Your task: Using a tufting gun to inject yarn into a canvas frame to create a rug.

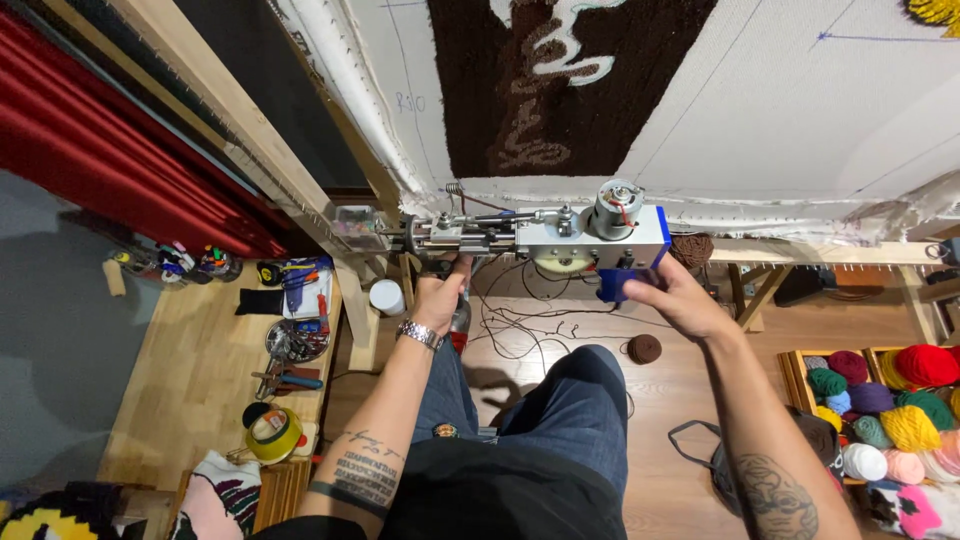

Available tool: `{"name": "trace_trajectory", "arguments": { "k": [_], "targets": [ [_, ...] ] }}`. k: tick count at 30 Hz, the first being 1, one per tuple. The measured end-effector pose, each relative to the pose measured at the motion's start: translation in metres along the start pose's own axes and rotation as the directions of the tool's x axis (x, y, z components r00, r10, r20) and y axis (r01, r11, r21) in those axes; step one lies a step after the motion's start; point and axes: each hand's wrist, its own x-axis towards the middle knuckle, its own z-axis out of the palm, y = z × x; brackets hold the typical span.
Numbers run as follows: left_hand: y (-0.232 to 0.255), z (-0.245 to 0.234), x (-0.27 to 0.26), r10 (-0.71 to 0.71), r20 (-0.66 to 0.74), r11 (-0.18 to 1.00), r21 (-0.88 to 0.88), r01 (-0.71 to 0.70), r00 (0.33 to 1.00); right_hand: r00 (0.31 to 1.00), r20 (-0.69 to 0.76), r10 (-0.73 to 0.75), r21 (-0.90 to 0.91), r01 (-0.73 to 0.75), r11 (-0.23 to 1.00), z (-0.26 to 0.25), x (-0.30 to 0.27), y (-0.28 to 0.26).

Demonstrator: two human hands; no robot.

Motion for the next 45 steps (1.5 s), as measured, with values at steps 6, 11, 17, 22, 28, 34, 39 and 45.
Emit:
{"name": "trace_trajectory", "arguments": {
  "k": [6,11,17,22,28,34,39,45],
  "targets": [
    [-0.036,-0.006,0.008,-0.072,-0.017,0.996,-0.058,0.071,0.997,0.985,-0.157,-0.068,0.108,0.086,0.990,0.023,0.016,-0.007],
    [-0.046,-0.013,0.013,-0.156,-0.068,0.987,-0.058,0.152,0.985,0.967,-0.243,-0.074,0.075,0.094,0.993,0.025,0.030,0.000],
    [-0.041,-0.035,0.027,-0.123,-0.064,0.990,0.058,0.127,0.990,0.979,0.044,-0.199,0.335,0.173,0.926,0.004,0.035,-0.007],
    [-0.070,-0.069,0.053,-0.080,-0.006,0.994,0.078,0.080,0.997,0.946,0.075,0.317,0.391,-0.320,0.863,-0.041,0.058,0.012],
    [-0.019,-0.056,0.048,-0.193,0.062,0.713,0.694,0.096,0.979,0.936,0.311,0.166,-0.258,-0.085,0.962,0.037,0.098,-0.125],
    [-0.008,-0.035,0.033,0.054,0.343,0.757,0.599,-0.262,0.938,0.847,0.503,0.170,-0.347,0.017,0.938,0.078,0.109,-0.146],
    [0.000,-0.034,0.023,-0.045,0.382,0.791,0.578,-0.201,0.923,0.888,0.450,0.092,-0.477,0.152,0.866,0.057,0.113,-0.125],
    [0.008,-0.040,0.016,-0.140,0.299,0.697,0.707,-0.120,0.944,0.992,0.086,0.092,-0.622,-0.019,0.783,-0.015,0.107,-0.063]
  ]
}}
